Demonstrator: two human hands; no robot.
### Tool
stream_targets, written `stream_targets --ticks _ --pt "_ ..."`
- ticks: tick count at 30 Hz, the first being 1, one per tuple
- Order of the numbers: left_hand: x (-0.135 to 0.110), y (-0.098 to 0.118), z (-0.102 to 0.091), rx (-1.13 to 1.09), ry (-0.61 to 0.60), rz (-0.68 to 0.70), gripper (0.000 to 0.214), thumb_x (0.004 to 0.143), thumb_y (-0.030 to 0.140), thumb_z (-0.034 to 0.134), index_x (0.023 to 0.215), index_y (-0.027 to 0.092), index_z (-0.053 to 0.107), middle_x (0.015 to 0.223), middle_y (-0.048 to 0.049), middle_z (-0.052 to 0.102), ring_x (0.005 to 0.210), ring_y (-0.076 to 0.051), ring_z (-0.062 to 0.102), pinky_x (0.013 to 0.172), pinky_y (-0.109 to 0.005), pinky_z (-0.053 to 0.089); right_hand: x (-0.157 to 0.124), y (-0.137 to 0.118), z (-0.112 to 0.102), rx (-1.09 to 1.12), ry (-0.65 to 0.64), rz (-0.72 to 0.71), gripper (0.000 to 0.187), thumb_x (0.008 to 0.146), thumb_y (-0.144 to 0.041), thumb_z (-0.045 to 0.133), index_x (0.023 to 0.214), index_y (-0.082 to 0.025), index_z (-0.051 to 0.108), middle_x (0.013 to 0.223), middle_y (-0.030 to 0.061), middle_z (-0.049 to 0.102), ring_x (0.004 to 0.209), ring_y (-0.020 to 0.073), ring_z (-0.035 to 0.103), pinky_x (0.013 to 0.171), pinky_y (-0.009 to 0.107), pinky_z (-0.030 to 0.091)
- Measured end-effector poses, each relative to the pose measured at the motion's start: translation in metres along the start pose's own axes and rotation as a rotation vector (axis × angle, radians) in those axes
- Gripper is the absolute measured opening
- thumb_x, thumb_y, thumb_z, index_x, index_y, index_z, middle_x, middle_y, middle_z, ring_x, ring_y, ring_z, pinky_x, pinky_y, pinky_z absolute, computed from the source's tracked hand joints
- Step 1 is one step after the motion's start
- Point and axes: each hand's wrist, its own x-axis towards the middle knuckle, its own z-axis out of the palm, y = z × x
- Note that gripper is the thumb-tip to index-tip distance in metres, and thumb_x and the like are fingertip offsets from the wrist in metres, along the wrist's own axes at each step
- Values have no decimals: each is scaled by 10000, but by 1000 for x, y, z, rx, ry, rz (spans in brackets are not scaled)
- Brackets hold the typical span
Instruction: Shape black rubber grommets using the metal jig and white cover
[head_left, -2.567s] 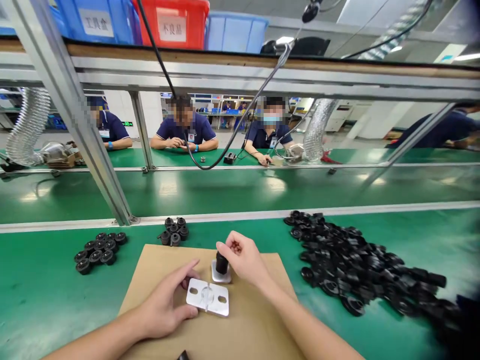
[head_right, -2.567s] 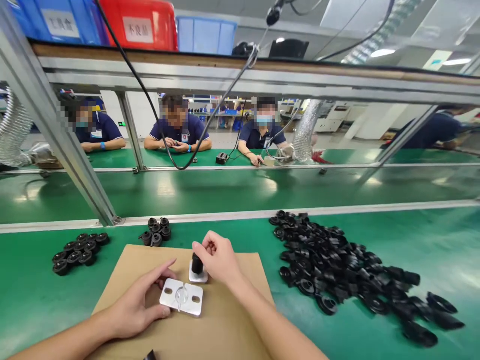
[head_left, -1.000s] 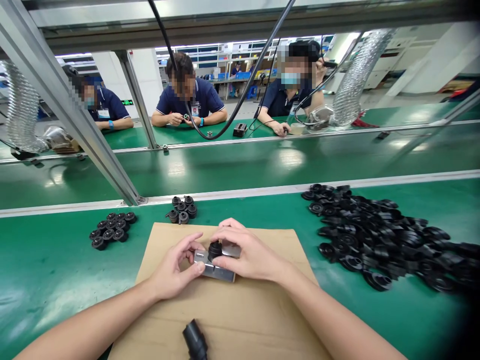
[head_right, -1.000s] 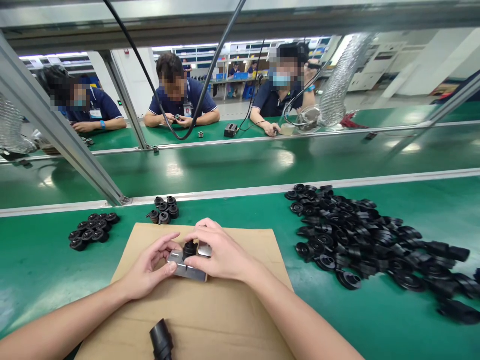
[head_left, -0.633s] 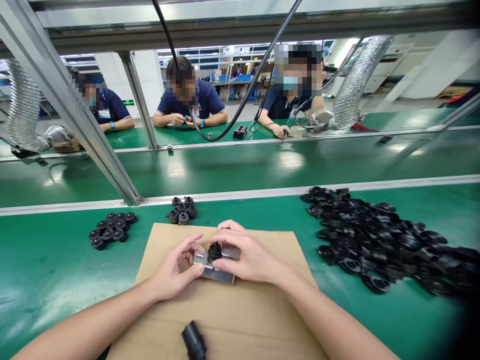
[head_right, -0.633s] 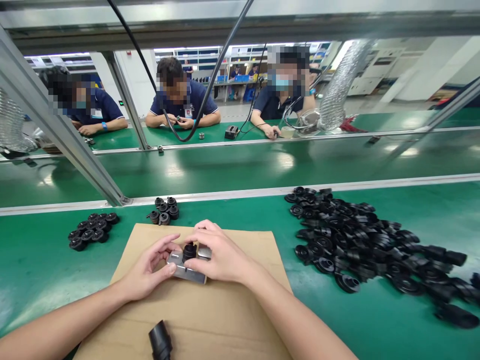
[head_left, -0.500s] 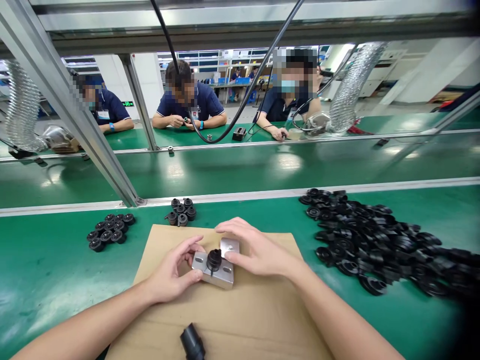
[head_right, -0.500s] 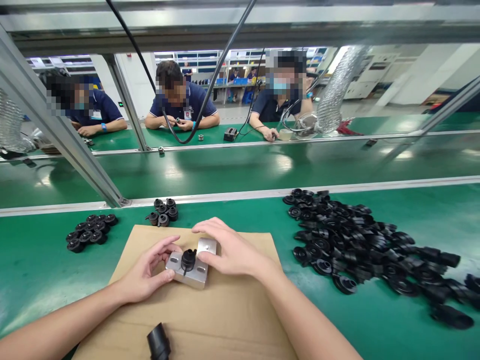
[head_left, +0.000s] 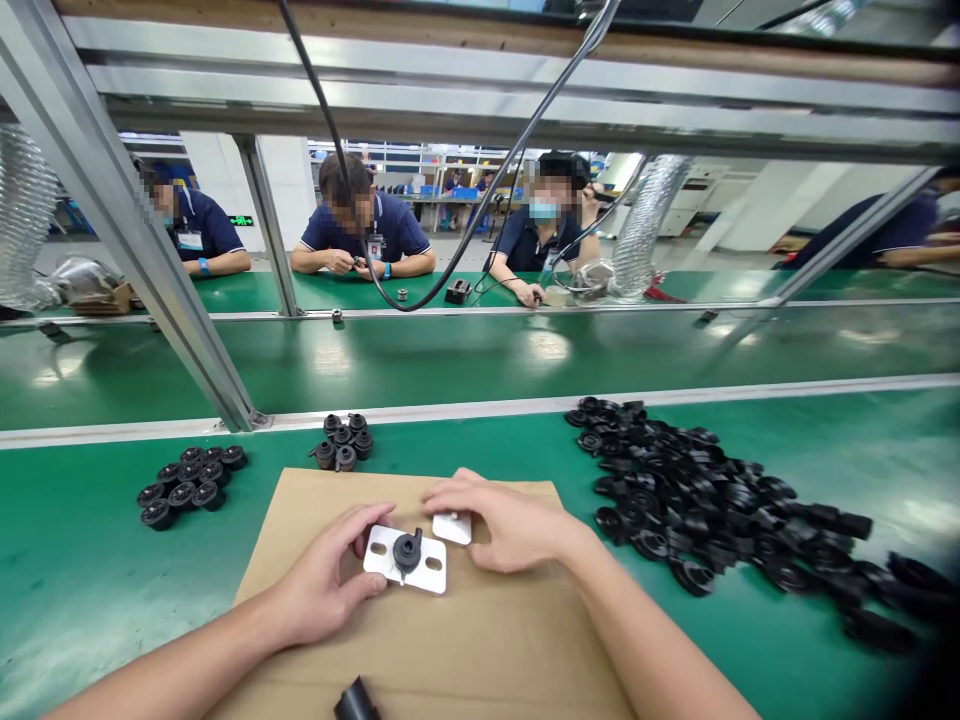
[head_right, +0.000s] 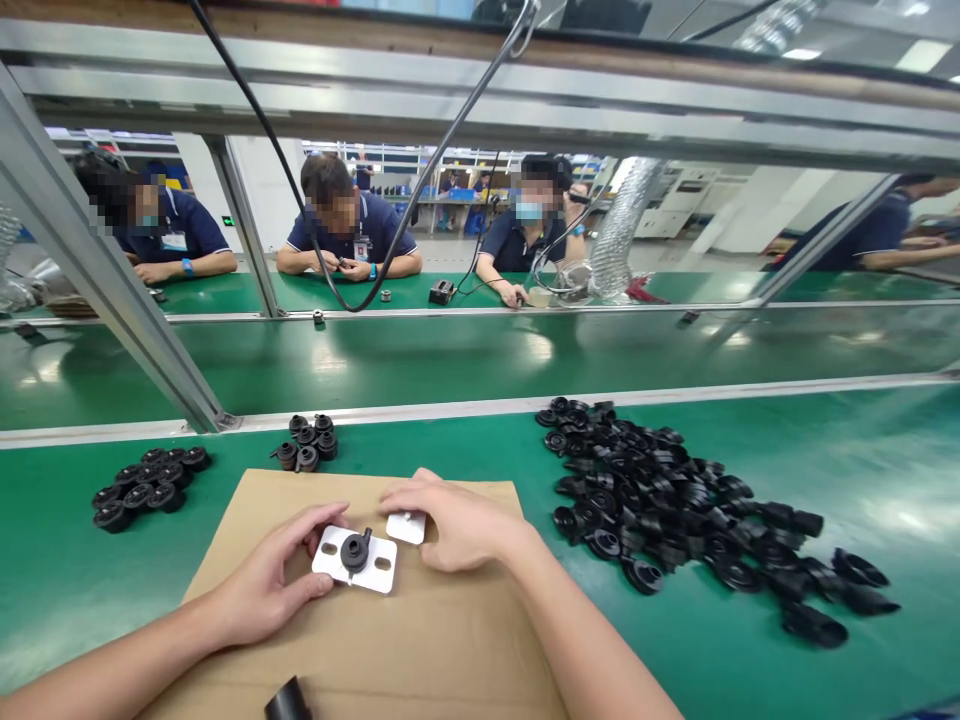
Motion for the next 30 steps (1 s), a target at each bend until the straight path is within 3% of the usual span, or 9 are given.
stream_targets --ticks 3,6,12,17,22,25,30 --pt "0 -4 3 9 21 -31 689 930 245 689 1579 356 486 1399 -81 648 1099 -281 611 1075 -507 464 2 1 -1 -26 66 80 637 734 -94 824 1339 -262 715 1302 63 706 1204 297 622 1016 435 540" --pt "0 -7 5 29 89 -61 677 940 266 672 1585 325 474 1405 -96 656 1082 -281 606 1085 -524 448 3 6 -2 -50 152 132 595 741 -252 928 1300 -236 725 1208 71 683 1105 295 649 943 423 538" --pt "3 -6 4 44 185 -93 695 903 308 740 1555 277 501 1406 -110 682 1019 -272 599 1016 -493 469 2 15 -4 -25 309 92 486 801 -221 846 1271 -216 724 1144 73 681 1012 268 641 886 405 516" --pt "5 -10 6 30 200 -69 733 849 277 795 1535 292 537 1370 -96 697 1003 -263 599 997 -466 484 12 -11 13 74 501 -44 529 938 -362 763 1426 -227 613 1191 92 645 993 238 608 866 386 535" --pt "5 -11 8 7 197 -14 697 868 275 817 1514 308 558 1375 -84 684 991 -250 599 956 -428 506 21 -41 43 43 499 -240 557 915 -305 760 1440 -225 593 1225 111 649 1066 287 604 913 455 535" --pt "6 -9 7 10 191 10 661 902 296 816 1513 320 563 1325 -70 694 965 -238 590 911 -397 512 25 -46 50 -61 469 -231 508 902 -302 759 1378 -206 610 1232 128 653 1060 317 595 880 489 530" --pt "8 -8 6 12 194 16 667 897 264 809 1513 335 565 1299 -56 694 951 -231 586 918 -396 514 23 -46 45 -126 320 -130 575 946 -264 732 1487 -202 548 1305 148 626 1149 342 554 970 538 533"
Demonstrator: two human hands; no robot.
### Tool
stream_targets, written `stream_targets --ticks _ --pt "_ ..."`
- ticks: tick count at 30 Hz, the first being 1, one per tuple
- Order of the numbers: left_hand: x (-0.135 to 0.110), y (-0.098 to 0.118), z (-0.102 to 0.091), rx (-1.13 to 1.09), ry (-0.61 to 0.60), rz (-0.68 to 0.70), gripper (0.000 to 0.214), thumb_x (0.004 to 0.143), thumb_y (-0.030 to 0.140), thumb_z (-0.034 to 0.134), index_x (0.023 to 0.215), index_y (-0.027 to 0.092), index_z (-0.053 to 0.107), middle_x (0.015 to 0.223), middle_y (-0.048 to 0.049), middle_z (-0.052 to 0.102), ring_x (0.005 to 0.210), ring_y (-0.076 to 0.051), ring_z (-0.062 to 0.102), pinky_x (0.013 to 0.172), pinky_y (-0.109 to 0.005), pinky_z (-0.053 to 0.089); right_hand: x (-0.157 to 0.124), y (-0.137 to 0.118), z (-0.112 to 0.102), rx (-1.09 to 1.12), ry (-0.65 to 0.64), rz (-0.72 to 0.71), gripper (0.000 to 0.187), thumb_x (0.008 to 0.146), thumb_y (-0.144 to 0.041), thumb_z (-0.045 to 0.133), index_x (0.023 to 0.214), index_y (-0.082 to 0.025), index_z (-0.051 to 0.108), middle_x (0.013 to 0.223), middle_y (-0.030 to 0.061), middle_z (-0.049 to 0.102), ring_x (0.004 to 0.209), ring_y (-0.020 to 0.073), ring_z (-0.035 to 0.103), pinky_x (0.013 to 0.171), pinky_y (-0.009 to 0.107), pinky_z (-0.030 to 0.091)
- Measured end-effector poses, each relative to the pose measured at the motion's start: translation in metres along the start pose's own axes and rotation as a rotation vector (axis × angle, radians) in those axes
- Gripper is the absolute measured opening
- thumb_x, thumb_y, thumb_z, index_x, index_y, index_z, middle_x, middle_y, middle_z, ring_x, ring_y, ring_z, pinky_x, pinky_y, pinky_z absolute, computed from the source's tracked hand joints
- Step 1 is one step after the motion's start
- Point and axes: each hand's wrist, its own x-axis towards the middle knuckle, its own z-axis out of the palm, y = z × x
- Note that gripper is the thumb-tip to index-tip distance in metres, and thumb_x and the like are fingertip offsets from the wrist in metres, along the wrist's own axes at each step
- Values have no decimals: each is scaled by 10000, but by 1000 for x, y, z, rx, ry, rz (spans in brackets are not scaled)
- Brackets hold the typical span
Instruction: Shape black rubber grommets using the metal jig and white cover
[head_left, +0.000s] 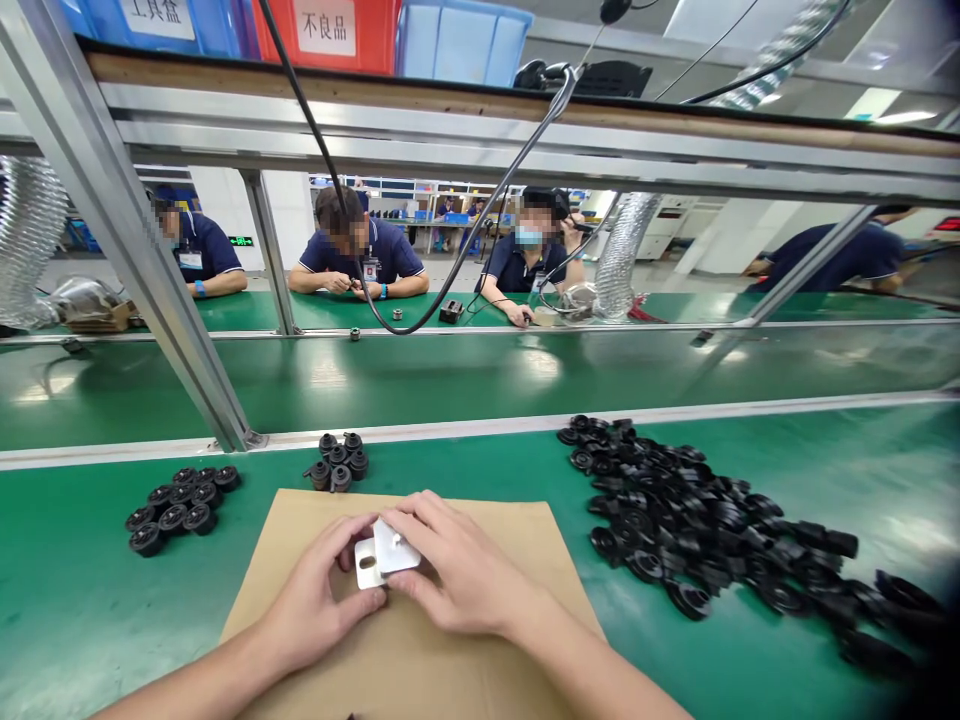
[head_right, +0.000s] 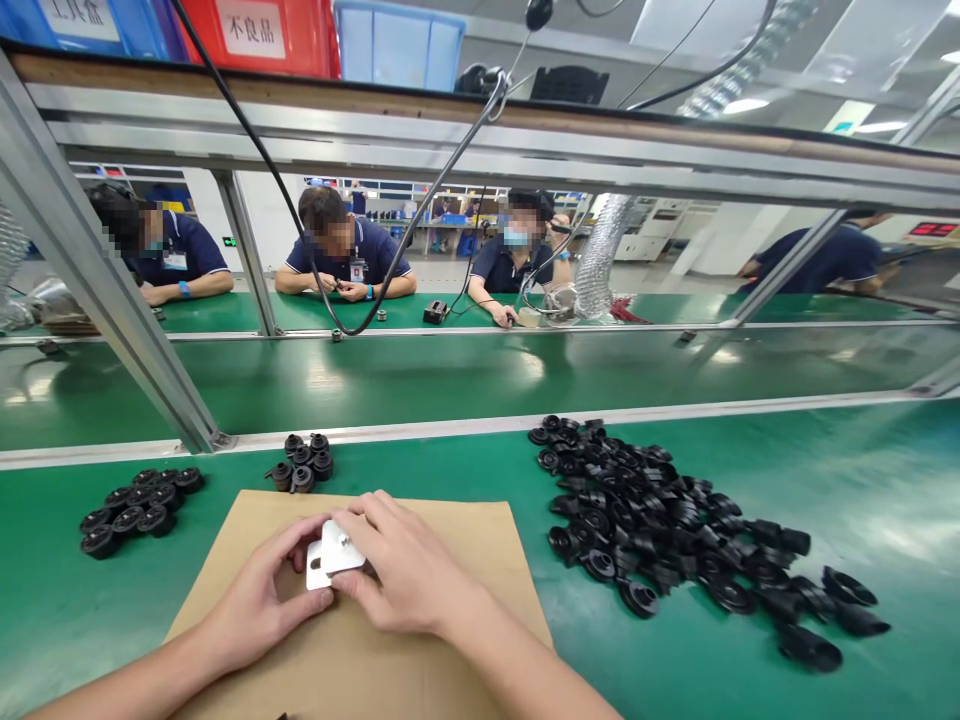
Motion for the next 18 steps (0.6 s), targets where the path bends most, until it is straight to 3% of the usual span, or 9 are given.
stream_targets --ticks 3,5,8,10,13,15,17,18 --pt "0 1 0 3 15 4 684 877 240 809 1510 327 565 1304 -63 695 956 -237 597 915 -399 521 0 -1 -5 21 -65 -31 607 985 -217 682 1562 -242 495 1422 137 603 1249 333 537 1086 542 499" --pt "-2 1 -1 9 11 3 671 883 247 803 1506 325 567 1284 -63 700 947 -236 594 906 -395 521 1 -2 -5 53 -70 -18 597 975 -203 695 1542 -267 515 1402 110 623 1240 306 563 1076 492 511" --pt "-4 -2 -2 22 -21 -6 645 923 334 805 1517 335 554 1317 -70 694 961 -241 601 918 -409 520 4 -4 -2 -48 20 83 526 890 -403 845 1337 -207 650 1161 106 676 1054 320 615 937 491 549" --pt "-4 -9 -1 24 -25 -18 681 930 391 816 1543 344 525 1386 -86 673 996 -255 616 950 -435 525 5 -5 -2 -84 64 88 703 805 -553 914 1345 -190 645 1184 130 678 1060 349 616 951 529 550" --pt "0 -20 5 -3 10 -30 772 911 438 835 1588 356 473 1456 -107 648 1077 -299 644 1015 -496 537 1 -1 -5 44 8 -13 731 857 -364 872 1508 -281 551 1420 119 637 1260 337 604 1092 494 534" --pt "7 -22 10 -26 1 -20 831 873 507 860 1596 360 479 1404 -112 682 1080 -339 666 1029 -554 552 -4 9 -3 39 6 6 694 854 -236 814 1499 -345 579 1412 88 666 1287 328 626 1114 478 542" --pt "16 -16 10 -63 -137 -64 883 797 541 936 1568 406 526 1346 -109 720 1139 -403 683 1040 -625 563 -7 23 3 -77 94 82 726 819 -322 841 1504 -382 605 1354 114 704 1259 399 661 1072 553 580" --pt "19 -10 8 -50 -140 -68 787 827 539 921 1525 422 576 1313 -106 743 1156 -410 693 1026 -635 579 -7 31 6 -110 100 64 713 825 -356 826 1500 -442 612 1325 106 721 1230 410 689 1043 569 602"
